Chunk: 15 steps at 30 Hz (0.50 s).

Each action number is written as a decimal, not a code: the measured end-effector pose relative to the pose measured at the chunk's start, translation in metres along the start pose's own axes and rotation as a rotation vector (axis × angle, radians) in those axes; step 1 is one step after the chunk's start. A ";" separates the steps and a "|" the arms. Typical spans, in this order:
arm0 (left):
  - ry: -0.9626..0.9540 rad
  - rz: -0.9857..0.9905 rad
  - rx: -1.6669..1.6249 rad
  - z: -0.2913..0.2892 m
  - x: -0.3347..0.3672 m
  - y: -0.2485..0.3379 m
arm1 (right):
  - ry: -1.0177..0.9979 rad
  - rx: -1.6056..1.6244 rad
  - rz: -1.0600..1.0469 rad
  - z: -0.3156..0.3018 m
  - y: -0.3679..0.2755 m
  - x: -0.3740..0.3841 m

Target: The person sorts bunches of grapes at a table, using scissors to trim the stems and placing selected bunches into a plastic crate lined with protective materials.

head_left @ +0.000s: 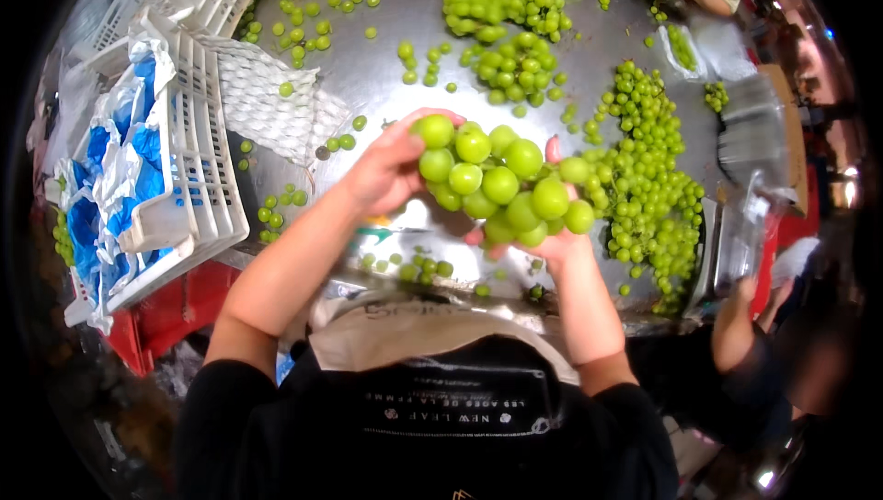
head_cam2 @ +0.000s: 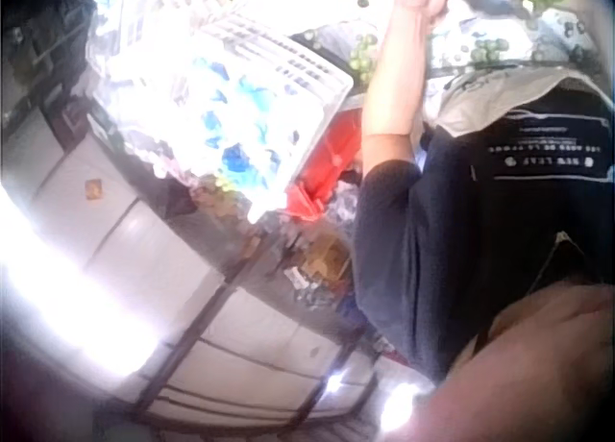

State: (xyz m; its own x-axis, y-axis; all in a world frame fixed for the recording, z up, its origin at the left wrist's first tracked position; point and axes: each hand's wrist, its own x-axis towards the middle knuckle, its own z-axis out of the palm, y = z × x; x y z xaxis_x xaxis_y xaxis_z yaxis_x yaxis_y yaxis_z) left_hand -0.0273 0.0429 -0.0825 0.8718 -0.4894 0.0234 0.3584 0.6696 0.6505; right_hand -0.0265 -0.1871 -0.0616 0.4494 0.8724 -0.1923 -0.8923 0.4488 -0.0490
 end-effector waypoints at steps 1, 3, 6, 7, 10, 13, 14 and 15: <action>0.001 0.012 -0.084 0.008 0.000 -0.005 | -0.016 0.010 0.016 0.006 -0.002 -0.007; 0.021 0.036 -0.186 0.021 -0.003 -0.008 | -0.224 -0.236 0.083 0.012 -0.011 -0.015; 0.028 0.110 -0.047 0.047 -0.009 -0.002 | 0.247 -0.537 -0.184 0.025 -0.002 -0.026; -0.005 0.079 0.025 0.055 -0.010 0.000 | -0.034 -0.170 -0.123 0.024 0.005 -0.025; -0.003 0.100 0.389 0.063 -0.020 0.003 | -0.004 -0.157 -0.208 -0.001 0.036 -0.028; 0.044 0.076 0.571 0.083 -0.033 0.016 | 0.002 -0.577 -0.297 -0.003 0.053 -0.027; 0.016 0.171 0.819 0.085 -0.035 0.021 | 0.096 -0.576 -0.304 0.013 0.056 -0.022; -0.017 0.269 1.067 0.086 -0.035 0.026 | 0.191 -0.570 -0.307 0.028 0.059 -0.018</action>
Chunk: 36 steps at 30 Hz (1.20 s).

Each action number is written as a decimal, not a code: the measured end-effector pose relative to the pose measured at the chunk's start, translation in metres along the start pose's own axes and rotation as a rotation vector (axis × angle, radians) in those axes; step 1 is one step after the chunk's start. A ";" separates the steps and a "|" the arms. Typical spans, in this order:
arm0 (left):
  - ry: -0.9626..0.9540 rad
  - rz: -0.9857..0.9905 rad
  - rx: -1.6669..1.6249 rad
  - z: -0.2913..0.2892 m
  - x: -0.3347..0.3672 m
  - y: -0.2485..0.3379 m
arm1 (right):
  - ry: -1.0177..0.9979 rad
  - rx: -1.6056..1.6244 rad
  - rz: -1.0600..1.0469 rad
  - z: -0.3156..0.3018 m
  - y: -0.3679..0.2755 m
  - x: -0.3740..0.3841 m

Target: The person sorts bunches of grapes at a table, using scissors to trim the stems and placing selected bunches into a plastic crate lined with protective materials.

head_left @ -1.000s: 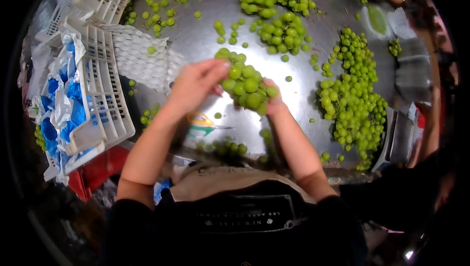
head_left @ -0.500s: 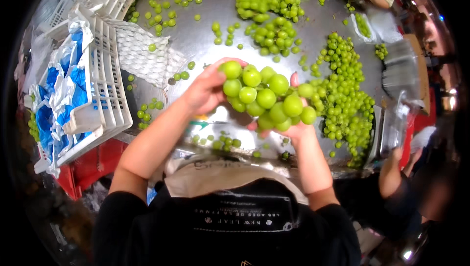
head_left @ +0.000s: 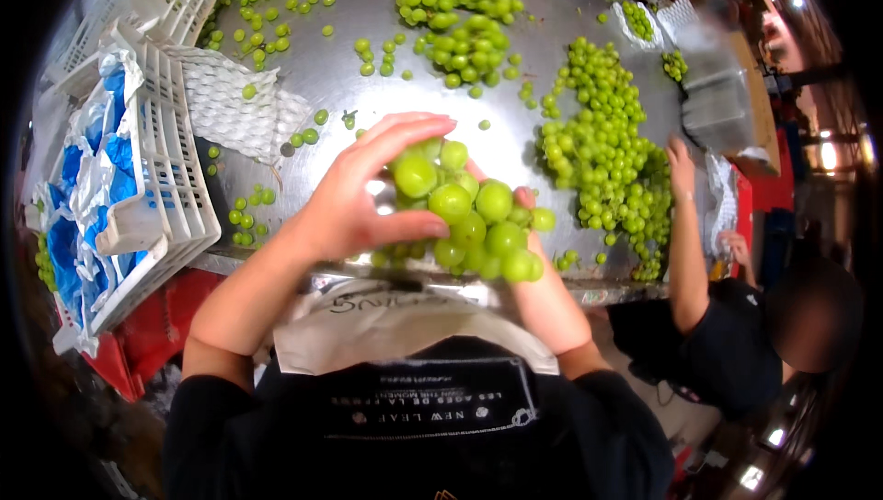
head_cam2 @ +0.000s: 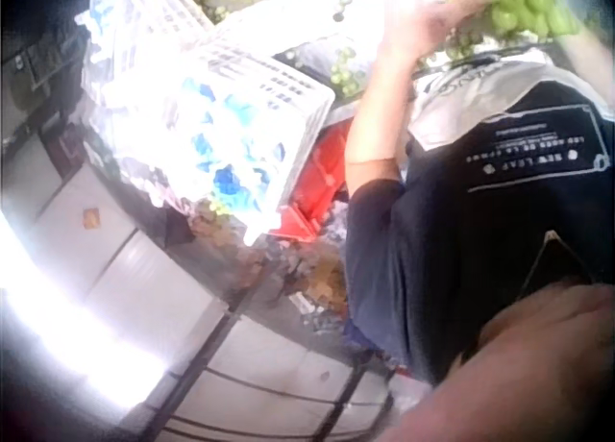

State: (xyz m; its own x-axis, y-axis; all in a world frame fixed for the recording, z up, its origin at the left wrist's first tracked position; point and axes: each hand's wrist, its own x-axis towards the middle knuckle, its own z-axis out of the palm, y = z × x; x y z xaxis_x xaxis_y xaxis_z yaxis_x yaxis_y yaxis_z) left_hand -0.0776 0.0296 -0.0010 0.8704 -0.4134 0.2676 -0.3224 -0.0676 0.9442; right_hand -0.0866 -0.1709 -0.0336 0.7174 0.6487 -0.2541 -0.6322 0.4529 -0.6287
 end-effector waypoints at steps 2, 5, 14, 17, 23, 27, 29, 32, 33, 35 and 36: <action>0.041 0.097 0.290 -0.002 0.001 0.011 | -0.197 0.354 -0.050 -0.011 0.007 0.003; 0.192 0.252 0.450 0.004 -0.001 0.012 | -0.357 0.574 -0.107 -0.014 0.008 0.007; 0.044 0.495 0.679 0.010 0.001 0.014 | -0.296 0.683 -0.059 -0.029 0.015 0.010; -0.035 0.492 0.560 0.008 -0.002 0.018 | -0.387 0.771 -0.065 -0.038 0.020 0.015; 0.172 0.448 0.438 -0.005 -0.001 0.012 | -0.276 0.660 -0.083 -0.044 0.022 0.012; 0.277 0.359 0.637 -0.054 -0.007 -0.012 | -0.135 0.722 -0.044 -0.046 0.014 0.014; 0.231 -0.047 0.861 -0.055 -0.016 -0.027 | -0.108 0.682 -0.082 -0.047 0.014 0.014; 0.033 -0.290 0.877 -0.055 -0.020 -0.025 | -0.146 0.529 -0.135 -0.054 0.017 0.017; -0.053 -0.307 0.832 -0.054 -0.020 -0.022 | -0.161 0.554 -0.132 -0.056 0.017 0.016; 0.022 -0.134 0.609 -0.048 -0.013 -0.021 | -0.191 0.674 -0.111 -0.048 0.009 0.014; 0.036 -0.102 0.522 -0.047 -0.008 -0.017 | -0.181 0.651 -0.104 -0.043 0.005 0.013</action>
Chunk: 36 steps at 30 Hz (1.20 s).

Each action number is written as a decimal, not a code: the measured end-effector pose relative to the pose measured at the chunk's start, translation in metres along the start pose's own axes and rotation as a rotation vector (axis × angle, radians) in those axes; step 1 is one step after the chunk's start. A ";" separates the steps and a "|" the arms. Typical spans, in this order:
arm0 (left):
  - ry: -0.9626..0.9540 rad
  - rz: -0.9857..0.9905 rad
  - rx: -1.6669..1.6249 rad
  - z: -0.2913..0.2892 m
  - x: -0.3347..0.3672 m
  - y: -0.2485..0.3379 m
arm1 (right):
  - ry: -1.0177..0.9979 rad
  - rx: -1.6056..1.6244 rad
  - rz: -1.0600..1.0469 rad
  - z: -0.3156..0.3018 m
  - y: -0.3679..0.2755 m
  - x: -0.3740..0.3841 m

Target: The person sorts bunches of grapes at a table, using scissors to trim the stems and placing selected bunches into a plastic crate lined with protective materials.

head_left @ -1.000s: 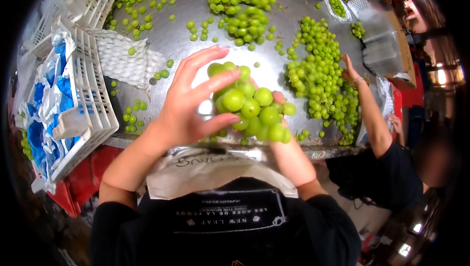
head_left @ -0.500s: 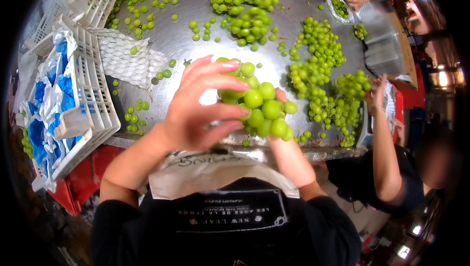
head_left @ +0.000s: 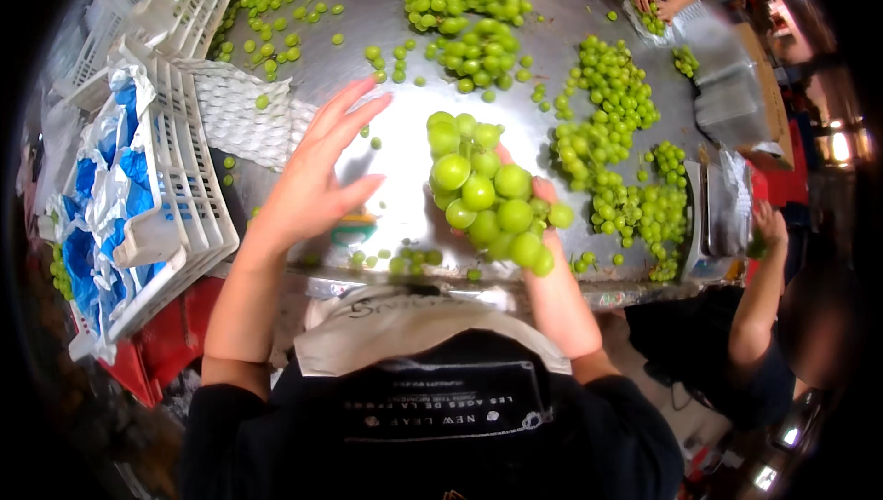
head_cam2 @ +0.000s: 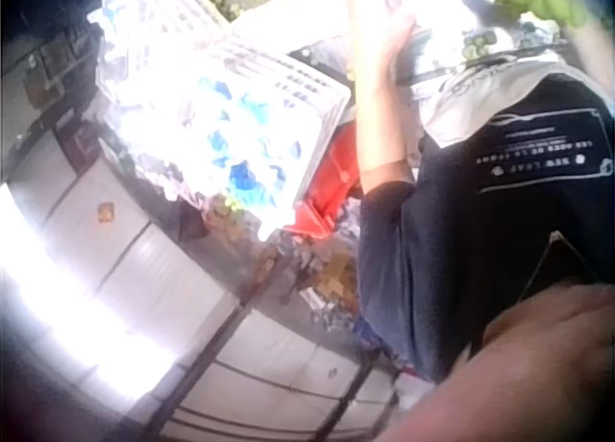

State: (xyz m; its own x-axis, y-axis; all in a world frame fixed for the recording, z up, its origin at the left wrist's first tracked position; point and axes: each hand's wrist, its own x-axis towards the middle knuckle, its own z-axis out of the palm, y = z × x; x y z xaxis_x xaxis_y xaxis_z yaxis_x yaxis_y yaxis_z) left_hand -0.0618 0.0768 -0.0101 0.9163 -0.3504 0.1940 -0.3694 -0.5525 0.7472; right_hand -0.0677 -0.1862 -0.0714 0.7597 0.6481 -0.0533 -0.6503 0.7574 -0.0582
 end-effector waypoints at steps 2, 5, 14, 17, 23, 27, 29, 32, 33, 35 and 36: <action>0.088 0.076 -0.135 0.001 0.008 0.014 | 0.025 -0.177 -0.016 0.013 0.000 -0.002; 0.063 0.137 -0.232 0.001 0.019 0.022 | 0.117 -0.415 -0.034 0.027 0.004 -0.003; -0.176 0.173 -0.346 0.022 0.043 0.018 | 0.065 -0.622 0.064 0.032 0.006 0.000; -0.198 0.131 -0.499 0.025 0.046 0.003 | -0.001 -0.738 0.114 0.013 -0.001 0.004; -0.034 -0.078 -0.481 0.031 0.044 -0.026 | 0.000 -0.679 0.150 0.020 -0.004 0.001; -0.242 0.269 -0.412 0.024 0.038 0.012 | 0.234 -0.514 0.207 0.035 0.000 0.003; -0.332 0.314 -0.394 0.026 0.041 0.005 | 0.258 -0.342 0.262 0.037 -0.001 0.004; -0.444 0.118 -0.712 0.034 0.038 -0.016 | 0.270 -0.243 0.320 0.050 -0.003 0.003; -0.469 0.002 -0.870 0.036 0.034 -0.025 | 0.262 -0.267 0.344 0.057 0.000 0.004; -0.449 -0.072 -1.206 0.046 0.029 -0.030 | 0.261 -0.318 0.372 0.067 0.000 0.003; -0.436 -0.112 -1.334 0.050 0.027 -0.029 | 0.226 -0.266 0.438 0.064 -0.002 0.003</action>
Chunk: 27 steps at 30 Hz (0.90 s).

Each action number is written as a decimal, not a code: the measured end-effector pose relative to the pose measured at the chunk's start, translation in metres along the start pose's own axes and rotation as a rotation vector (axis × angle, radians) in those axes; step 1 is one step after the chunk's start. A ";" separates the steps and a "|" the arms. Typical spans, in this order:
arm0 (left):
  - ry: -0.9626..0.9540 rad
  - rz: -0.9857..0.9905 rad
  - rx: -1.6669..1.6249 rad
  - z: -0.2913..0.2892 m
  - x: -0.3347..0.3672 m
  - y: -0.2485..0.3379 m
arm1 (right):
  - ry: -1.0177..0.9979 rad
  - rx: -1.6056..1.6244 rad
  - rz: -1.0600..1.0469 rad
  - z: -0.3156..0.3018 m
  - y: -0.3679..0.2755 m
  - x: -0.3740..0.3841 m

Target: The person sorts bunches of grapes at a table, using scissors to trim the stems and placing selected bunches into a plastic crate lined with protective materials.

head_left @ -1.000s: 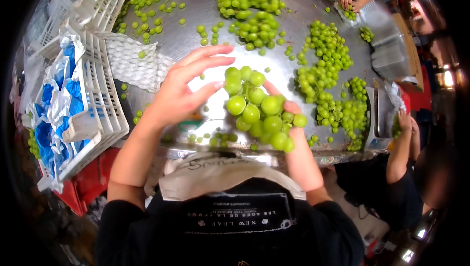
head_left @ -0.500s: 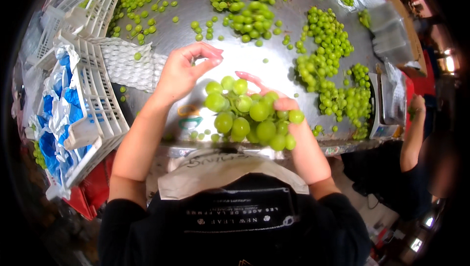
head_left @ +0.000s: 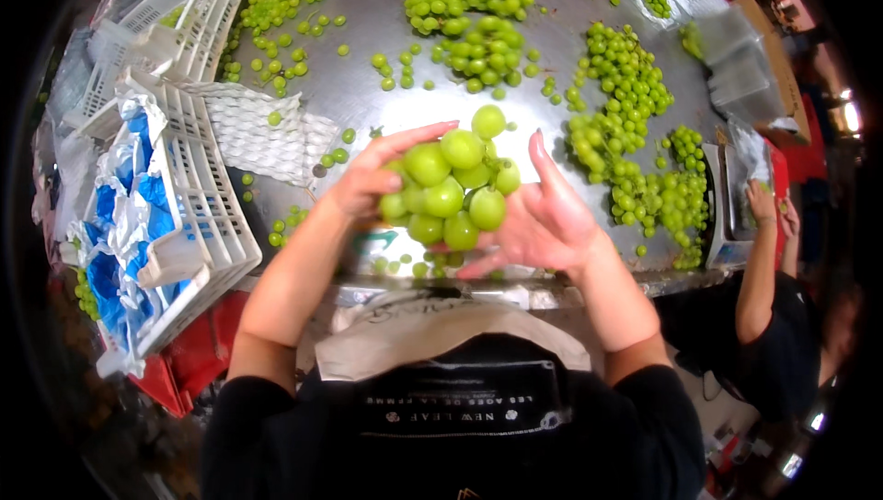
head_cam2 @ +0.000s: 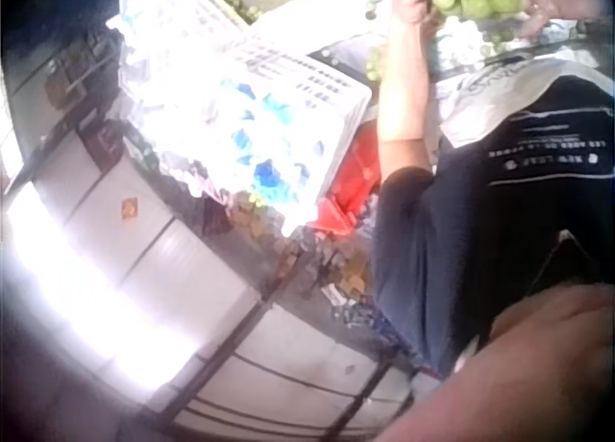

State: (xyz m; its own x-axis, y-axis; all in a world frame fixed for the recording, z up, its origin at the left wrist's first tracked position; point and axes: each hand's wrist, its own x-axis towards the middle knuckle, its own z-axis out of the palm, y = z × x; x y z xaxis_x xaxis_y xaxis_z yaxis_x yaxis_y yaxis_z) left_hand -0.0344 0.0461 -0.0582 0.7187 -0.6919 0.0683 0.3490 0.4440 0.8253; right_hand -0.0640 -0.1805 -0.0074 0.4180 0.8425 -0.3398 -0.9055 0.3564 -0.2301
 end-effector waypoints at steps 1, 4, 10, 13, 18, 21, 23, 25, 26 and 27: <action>0.016 0.000 -0.136 0.000 0.000 -0.005 | -0.017 -0.031 0.010 -0.001 -0.001 -0.001; -0.003 0.013 -0.433 -0.004 -0.002 -0.021 | -0.032 -0.128 0.027 -0.004 -0.001 -0.003; 0.092 0.012 -0.770 0.003 -0.008 -0.056 | 0.272 -0.990 -0.029 -0.029 -0.011 -0.009; 0.169 0.056 -0.833 0.015 -0.003 -0.061 | 0.439 -1.209 -0.551 -0.039 0.008 0.019; 0.426 -0.043 -0.618 0.023 0.006 -0.047 | 0.073 -0.415 -1.038 -0.072 0.020 0.070; 0.569 -0.062 -0.528 0.036 0.011 -0.030 | 0.218 -0.154 -0.881 -0.075 0.016 0.077; 0.573 -0.041 -0.449 0.041 0.014 -0.020 | 0.238 0.040 -0.777 -0.057 0.011 0.073; 0.539 -0.014 -0.359 0.048 0.016 -0.012 | 0.181 0.209 -0.754 -0.056 0.007 0.074; 0.566 0.059 -0.395 0.041 0.015 -0.020 | 0.157 0.262 -0.750 -0.054 0.007 0.074; 0.562 0.030 -0.279 0.041 0.011 -0.020 | 0.163 0.290 -0.748 -0.051 0.005 0.072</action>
State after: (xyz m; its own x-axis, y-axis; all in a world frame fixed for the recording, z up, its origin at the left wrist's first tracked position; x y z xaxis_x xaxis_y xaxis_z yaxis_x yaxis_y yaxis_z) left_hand -0.0577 0.0060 -0.0505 0.9105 -0.3056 -0.2785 0.4130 0.6427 0.6453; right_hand -0.0347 -0.1384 -0.0795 0.9043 0.2791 -0.3231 -0.3563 0.9102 -0.2109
